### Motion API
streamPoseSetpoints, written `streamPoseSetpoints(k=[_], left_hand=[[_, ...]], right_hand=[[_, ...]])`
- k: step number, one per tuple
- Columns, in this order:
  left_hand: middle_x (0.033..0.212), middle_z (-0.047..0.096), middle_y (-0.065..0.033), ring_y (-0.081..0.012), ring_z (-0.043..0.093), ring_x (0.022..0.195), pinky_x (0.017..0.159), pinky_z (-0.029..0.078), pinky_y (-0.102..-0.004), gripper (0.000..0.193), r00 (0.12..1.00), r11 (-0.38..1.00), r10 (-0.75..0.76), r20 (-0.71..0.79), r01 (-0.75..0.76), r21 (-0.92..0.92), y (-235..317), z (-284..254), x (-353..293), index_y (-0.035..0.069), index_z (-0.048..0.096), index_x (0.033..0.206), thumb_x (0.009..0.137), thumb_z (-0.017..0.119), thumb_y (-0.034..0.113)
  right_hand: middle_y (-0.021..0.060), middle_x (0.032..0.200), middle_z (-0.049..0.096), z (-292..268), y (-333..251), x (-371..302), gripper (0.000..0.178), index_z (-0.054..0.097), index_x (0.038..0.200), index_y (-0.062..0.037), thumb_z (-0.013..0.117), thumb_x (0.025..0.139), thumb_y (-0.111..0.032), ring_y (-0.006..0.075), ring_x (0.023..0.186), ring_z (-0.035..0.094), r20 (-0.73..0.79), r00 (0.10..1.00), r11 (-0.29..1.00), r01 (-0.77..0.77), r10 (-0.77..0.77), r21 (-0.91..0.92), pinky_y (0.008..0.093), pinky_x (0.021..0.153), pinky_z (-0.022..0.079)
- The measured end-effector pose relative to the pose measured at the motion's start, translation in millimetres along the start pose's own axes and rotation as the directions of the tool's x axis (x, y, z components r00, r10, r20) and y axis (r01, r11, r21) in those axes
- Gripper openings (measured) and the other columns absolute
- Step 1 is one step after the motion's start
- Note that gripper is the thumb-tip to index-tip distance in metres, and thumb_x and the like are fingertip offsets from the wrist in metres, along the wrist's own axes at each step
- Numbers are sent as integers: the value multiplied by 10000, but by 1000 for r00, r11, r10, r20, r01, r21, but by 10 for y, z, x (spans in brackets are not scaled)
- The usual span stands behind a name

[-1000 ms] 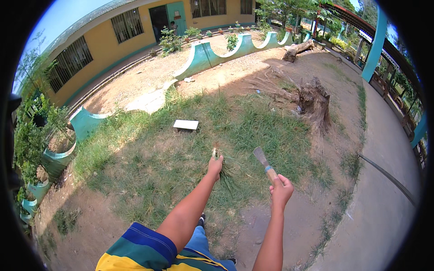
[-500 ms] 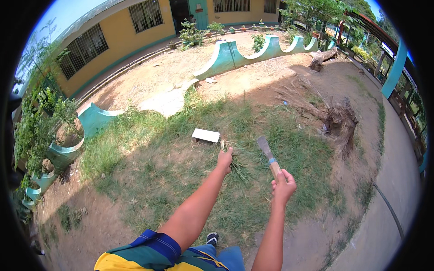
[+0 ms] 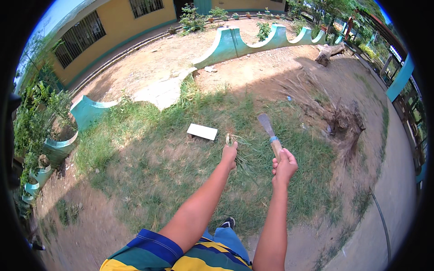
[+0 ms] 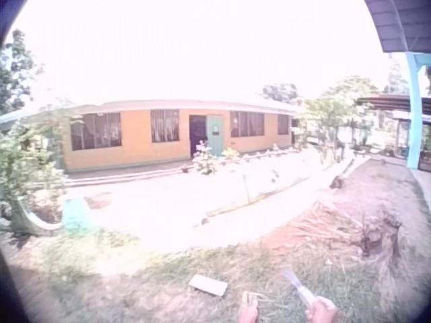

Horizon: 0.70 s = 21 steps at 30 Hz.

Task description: The person uses a machete to cut grass in an outdoor area. They repeatedly swing the machete to trim grass near a low wall and around a metal pole, gathering cut grass with their hands and moving to different spots to continue cutting.

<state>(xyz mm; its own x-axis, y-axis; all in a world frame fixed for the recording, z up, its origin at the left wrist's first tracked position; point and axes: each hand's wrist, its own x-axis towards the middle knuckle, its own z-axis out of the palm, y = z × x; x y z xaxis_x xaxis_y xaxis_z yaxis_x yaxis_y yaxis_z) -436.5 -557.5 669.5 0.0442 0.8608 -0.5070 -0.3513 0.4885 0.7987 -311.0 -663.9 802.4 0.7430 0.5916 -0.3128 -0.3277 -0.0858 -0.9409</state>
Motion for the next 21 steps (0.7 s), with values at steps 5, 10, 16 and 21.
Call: streamPoseSetpoints(k=[5,10,16,21], left_hand=[[990,567,-128,-224,554,863,733,464,-396,298,993,996,-15,-114,5,-87,260,-291,709,26,481,1129,890,524,199],[1014,575,-126,-222,561,874,764,443,-371,323,978,983,-142,-150,122,-137,926,-289,1137,26,497,1160,886,533,195],[1106,512,-149,-266,539,934,745,474,-461,376,999,998,39,-36,-37,43,1404,-588,2276,60,394,1223,910,512,231],[1098,525,-138,-262,544,945,757,480,-470,359,1000,1000,-6,-27,6,16,1577,-579,2925,74,398,1217,915,499,241]], right_hand=[[53,608,536,616,8,284,251,537,1083,-34,540,859,-146,61,395,436,13,1000,1000,-13,13,1,188,291,264],[50,610,533,1257,22,593,251,538,1086,-44,539,861,-156,60,392,427,-36,999,1000,-2,3,23,188,290,266],[41,606,532,2232,122,823,246,547,1080,-56,547,863,-172,57,403,427,-88,996,997,9,-2,75,188,297,259],[44,609,539,2825,38,946,240,553,1074,-55,549,861,-163,58,403,433,-59,998,998,-5,8,64,187,297,266]])
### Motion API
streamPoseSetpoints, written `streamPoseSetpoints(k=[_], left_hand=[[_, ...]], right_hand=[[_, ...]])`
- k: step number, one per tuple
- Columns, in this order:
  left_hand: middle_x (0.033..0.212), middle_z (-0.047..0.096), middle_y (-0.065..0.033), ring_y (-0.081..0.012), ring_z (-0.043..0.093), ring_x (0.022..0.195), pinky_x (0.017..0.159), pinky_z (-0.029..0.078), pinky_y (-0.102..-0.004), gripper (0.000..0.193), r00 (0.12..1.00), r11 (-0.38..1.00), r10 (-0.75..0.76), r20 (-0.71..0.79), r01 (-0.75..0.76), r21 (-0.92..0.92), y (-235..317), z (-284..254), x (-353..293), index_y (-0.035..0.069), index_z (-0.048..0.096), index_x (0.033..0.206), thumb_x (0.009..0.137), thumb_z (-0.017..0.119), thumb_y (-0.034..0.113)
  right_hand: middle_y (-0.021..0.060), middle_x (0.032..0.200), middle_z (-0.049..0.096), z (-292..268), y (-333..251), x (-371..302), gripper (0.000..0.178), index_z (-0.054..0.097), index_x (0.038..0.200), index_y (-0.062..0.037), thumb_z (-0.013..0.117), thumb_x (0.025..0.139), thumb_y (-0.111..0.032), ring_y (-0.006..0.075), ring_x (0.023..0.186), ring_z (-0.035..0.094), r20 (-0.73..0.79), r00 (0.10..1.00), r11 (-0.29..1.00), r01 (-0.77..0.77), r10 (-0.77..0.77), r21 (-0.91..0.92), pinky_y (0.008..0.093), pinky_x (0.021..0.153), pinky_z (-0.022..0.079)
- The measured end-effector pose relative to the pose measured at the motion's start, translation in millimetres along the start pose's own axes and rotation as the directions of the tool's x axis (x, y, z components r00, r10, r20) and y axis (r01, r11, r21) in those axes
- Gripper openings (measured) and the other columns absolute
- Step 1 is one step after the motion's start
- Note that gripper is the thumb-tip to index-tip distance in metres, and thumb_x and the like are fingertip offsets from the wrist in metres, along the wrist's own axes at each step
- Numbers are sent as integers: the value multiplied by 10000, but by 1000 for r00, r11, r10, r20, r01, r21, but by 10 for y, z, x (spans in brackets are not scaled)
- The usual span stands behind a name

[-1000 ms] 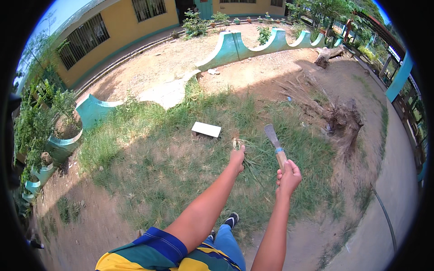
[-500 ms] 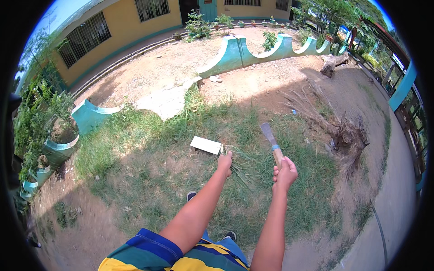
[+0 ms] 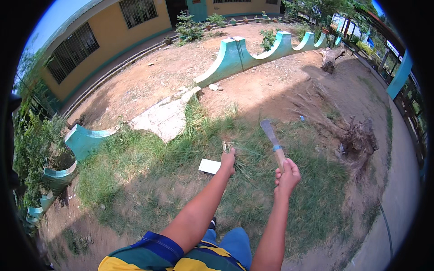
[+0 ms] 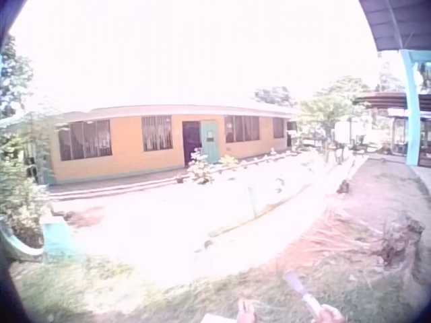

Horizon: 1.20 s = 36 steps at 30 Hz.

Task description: The person uses a machete to cut grass in an outdoor area. They repeatedly swing the machete to trim grass near a low wall and around a metal pole, gathering cut grass with their hands and moving to different spots to continue cutting.

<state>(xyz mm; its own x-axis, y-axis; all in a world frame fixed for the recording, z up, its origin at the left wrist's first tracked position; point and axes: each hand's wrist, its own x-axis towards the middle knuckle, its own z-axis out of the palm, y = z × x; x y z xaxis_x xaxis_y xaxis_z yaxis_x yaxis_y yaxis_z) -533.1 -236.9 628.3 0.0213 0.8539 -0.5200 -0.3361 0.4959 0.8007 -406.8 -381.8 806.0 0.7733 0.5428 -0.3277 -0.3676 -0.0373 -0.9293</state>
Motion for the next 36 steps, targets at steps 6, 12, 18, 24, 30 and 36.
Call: streamPoseSetpoints(k=[6,12,18,24,30,36], left_hand=[[1076,532,-139,-272,554,951,741,498,-472,351,999,999,-35,-14,35,17,89,414,424,60,401,1199,912,505,232],[1062,535,-147,-275,569,906,702,511,-455,350,998,997,-1,-59,-3,-74,383,760,1060,53,404,1192,906,517,218],[1073,536,-144,-264,571,881,695,505,-442,336,978,999,7,-208,-17,-45,581,835,1329,62,422,1185,904,520,218],[1060,571,-148,-228,536,928,791,425,-379,376,975,994,82,-208,-94,-53,945,1066,1273,6,491,1147,869,570,247],[1054,559,-121,-248,556,894,748,465,-440,328,988,983,38,-147,-63,-171,778,1264,1640,61,457,1158,891,538,234],[1091,527,-138,-263,544,939,725,485,-459,397,984,999,-41,-172,41,-5,845,1573,1598,73,413,1215,886,546,250]], right_hand=[[48,610,543,391,-120,504,237,549,1072,-49,551,856,-147,59,400,437,18,999,999,42,-41,-21,187,294,275],[49,612,547,850,-277,1287,239,546,1074,-47,550,855,-142,59,396,438,114,993,999,29,-26,-25,181,294,273],[55,616,547,1265,-480,1686,245,544,1073,-39,545,848,-135,60,398,441,224,975,997,22,-5,-72,180,296,274],[55,619,543,1327,-603,1952,249,540,1072,-32,543,843,-130,62,399,442,242,970,999,5,3,-34,180,296,274],[52,622,544,1321,-615,2088,251,542,1068,-37,552,833,-125,62,406,447,243,970,997,7,14,-83,179,300,275],[46,605,543,1383,-590,2347,244,552,1058,-41,557,828,-122,63,398,445,189,982,991,49,-25,-123,175,301,269]])
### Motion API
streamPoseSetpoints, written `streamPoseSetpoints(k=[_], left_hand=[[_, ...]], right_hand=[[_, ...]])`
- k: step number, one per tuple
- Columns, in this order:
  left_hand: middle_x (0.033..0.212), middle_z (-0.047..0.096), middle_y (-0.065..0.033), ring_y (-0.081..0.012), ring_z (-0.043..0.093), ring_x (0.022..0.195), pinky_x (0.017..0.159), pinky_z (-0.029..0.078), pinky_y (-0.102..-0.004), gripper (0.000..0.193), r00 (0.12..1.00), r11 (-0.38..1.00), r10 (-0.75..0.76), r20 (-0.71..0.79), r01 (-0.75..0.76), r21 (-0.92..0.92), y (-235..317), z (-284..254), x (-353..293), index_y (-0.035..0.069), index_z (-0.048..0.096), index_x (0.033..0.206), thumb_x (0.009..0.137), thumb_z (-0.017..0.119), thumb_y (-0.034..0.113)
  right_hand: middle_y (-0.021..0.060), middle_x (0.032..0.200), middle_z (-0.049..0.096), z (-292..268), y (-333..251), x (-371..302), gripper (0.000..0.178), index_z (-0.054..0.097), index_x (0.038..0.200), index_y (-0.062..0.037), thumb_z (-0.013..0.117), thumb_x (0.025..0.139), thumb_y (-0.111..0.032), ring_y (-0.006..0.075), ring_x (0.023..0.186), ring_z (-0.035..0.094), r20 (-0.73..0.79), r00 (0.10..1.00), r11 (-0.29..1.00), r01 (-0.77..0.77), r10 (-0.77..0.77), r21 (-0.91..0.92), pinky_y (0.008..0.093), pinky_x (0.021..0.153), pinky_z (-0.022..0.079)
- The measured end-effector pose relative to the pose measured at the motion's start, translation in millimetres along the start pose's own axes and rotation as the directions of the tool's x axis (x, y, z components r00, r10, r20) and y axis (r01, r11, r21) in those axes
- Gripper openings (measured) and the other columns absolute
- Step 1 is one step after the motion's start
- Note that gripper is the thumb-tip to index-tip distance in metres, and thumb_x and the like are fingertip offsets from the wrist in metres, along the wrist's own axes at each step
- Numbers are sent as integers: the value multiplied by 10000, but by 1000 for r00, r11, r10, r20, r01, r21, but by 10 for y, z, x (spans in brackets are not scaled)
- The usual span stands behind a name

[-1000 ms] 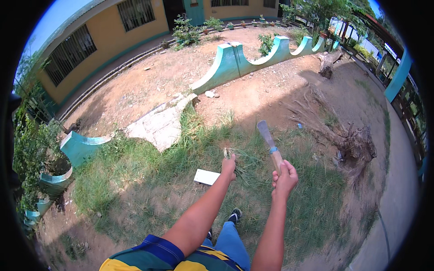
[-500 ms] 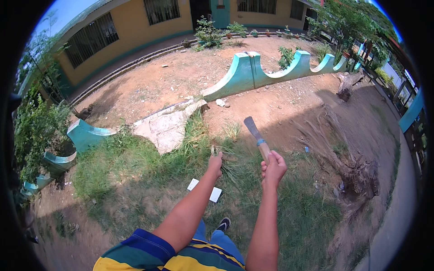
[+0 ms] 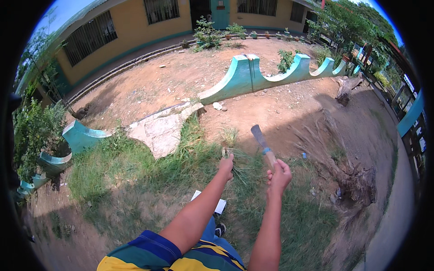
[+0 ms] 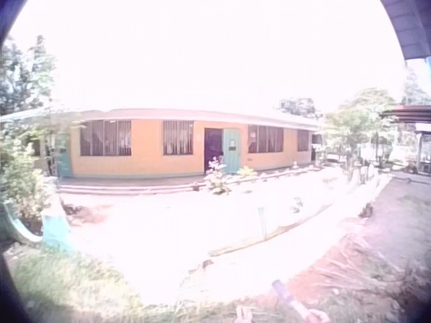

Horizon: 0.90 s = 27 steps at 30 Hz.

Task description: The person uses a machete to cut grass in an outdoor area. They repeatedly swing the machete to trim grass near a low wall and around a metal pole, gathering cut grass with their hands and moving to different spots to continue cutting.

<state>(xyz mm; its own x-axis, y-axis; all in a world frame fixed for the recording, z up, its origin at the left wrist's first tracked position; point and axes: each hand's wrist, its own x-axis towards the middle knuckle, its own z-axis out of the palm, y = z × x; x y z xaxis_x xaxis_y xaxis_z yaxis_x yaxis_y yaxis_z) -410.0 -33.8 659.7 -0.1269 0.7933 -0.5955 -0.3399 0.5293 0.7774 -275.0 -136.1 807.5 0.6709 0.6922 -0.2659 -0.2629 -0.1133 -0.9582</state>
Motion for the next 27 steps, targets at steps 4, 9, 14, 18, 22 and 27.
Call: streamPoseSetpoints(k=[4,9,14,18,22,27], left_hand=[[1089,521,-141,-263,536,942,729,480,-452,411,995,995,97,-9,-97,-25,93,-97,283,55,415,1212,881,550,258],[1059,546,-141,-260,545,934,755,462,-418,382,992,986,123,-15,-124,-110,313,-240,540,34,447,1181,879,548,244],[1050,589,-148,-258,563,936,809,422,-376,345,990,975,92,-106,-111,-190,698,-566,1033,20,499,1152,875,540,222],[1096,523,-185,-283,533,974,794,463,-420,472,980,978,153,-126,-168,-125,1169,-937,1442,-4,400,1212,871,570,274],[1144,506,-196,-276,527,995,855,435,-389,508,955,979,196,-220,-204,-13,1880,-1503,1899,-33,381,1227,870,570,276],[984,607,-137,-254,564,870,795,420,-373,285,885,967,232,-404,-253,0,2358,-1982,2601,18,499,1122,889,531,180]], right_hand=[[38,586,541,261,8,41,240,555,1051,-42,562,828,-127,63,390,442,40,999,999,5,-4,-33,175,298,265],[43,574,545,617,68,180,240,557,1046,-42,572,824,-132,62,374,436,80,997,995,2,6,-99,180,293,262],[42,559,545,1368,195,283,241,562,1028,-36,591,813,-140,61,370,444,191,982,986,36,-5,-161,187,296,271],[39,544,540,2209,443,395,229,567,1011,-30,596,810,-136,63,371,449,264,964,978,29,27,-207,188,302,280],[41,579,552,3144,748,464,218,575,1000,-19,600,804,-113,73,399,470,300,952,976,8,59,-216,193,333,315],[54,638,579,3990,952,610,207,592,982,-1,613,797,-92,89,450,516,347,938,940,118,0,-319,204,379,369]])
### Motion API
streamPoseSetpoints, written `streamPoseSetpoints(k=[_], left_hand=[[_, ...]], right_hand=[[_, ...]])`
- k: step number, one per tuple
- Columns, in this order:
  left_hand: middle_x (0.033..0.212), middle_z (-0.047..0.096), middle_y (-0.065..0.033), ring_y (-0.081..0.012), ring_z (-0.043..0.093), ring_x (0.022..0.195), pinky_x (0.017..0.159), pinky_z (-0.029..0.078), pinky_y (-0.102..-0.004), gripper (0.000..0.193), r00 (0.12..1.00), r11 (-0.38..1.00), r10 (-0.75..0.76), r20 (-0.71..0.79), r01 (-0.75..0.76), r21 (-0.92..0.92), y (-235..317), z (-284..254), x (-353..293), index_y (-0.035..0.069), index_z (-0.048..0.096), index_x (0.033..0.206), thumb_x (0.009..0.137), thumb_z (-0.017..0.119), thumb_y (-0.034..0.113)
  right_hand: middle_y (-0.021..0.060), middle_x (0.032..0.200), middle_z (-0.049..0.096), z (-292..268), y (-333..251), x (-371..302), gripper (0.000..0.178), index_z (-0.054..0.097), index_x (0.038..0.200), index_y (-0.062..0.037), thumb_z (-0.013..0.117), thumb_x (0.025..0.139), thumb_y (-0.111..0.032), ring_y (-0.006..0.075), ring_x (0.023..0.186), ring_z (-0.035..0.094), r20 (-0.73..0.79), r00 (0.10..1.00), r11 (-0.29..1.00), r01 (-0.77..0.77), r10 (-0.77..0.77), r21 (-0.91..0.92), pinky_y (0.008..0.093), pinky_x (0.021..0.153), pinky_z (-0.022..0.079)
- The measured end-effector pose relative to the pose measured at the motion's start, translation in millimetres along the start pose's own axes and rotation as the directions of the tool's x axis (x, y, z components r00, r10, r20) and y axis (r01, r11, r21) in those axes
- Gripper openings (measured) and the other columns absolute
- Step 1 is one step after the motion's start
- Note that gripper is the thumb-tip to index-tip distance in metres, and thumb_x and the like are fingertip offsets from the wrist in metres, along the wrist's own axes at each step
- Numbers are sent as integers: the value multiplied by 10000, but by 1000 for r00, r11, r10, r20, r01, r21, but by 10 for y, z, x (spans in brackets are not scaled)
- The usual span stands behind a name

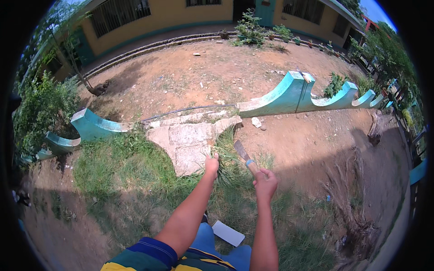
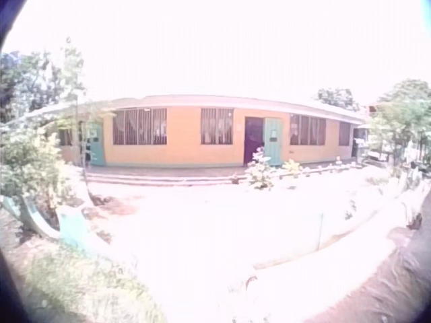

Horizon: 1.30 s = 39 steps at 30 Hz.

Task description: The person uses a machete to cut grass in an outdoor area. They repeatedly swing the machete to trim grass near a low wall and around a metal pole, gathering cut grass with their hands and moving to different spots to continue cutting.

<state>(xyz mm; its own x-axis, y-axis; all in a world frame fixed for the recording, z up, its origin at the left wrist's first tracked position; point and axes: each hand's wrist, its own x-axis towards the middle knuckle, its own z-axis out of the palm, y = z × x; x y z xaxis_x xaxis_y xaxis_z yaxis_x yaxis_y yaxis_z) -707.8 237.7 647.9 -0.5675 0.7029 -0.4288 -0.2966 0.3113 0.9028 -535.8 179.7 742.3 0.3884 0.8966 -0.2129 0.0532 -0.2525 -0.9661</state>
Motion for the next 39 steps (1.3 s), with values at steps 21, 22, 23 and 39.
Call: streamPoseSetpoints(k=[21,22,23,39], left_hand=[[960,620,-212,-407,580,907,809,454,-459,394,973,664,187,137,-228,712,-1946,753,2400,40,526,1046,736,664,240],[947,623,-207,-401,584,903,805,455,-464,393,978,625,126,164,-207,752,-2253,816,2591,38,526,1046,738,661,241],[935,626,-203,-396,589,898,800,456,-469,392,981,587,70,183,-189,787,-2474,901,2711,36,525,1046,741,657,243],[1213,512,-184,-385,501,1102,901,407,-494,374,971,306,-104,214,-173,936,-4718,1100,3715,125,460,1186,820,473,202]], right_hand=[[140,696,649,1110,1954,3155,331,662,944,-33,707,687,-236,200,615,632,498,867,800,281,25,-530,314,592,489],[147,713,656,1187,2260,3320,345,667,944,-37,714,680,-254,214,648,644,527,850,730,347,21,-589,321,624,496],[151,734,659,1229,2513,3449,355,671,937,-38,716,675,-273,224,677,647,532,844,700,339,69,-628,324,651,495],[233,880,640,1584,4529,4295,170,660,797,-22,609,704,-154,373,851,628,501,852,360,520,-153,-774,433,741,506]])
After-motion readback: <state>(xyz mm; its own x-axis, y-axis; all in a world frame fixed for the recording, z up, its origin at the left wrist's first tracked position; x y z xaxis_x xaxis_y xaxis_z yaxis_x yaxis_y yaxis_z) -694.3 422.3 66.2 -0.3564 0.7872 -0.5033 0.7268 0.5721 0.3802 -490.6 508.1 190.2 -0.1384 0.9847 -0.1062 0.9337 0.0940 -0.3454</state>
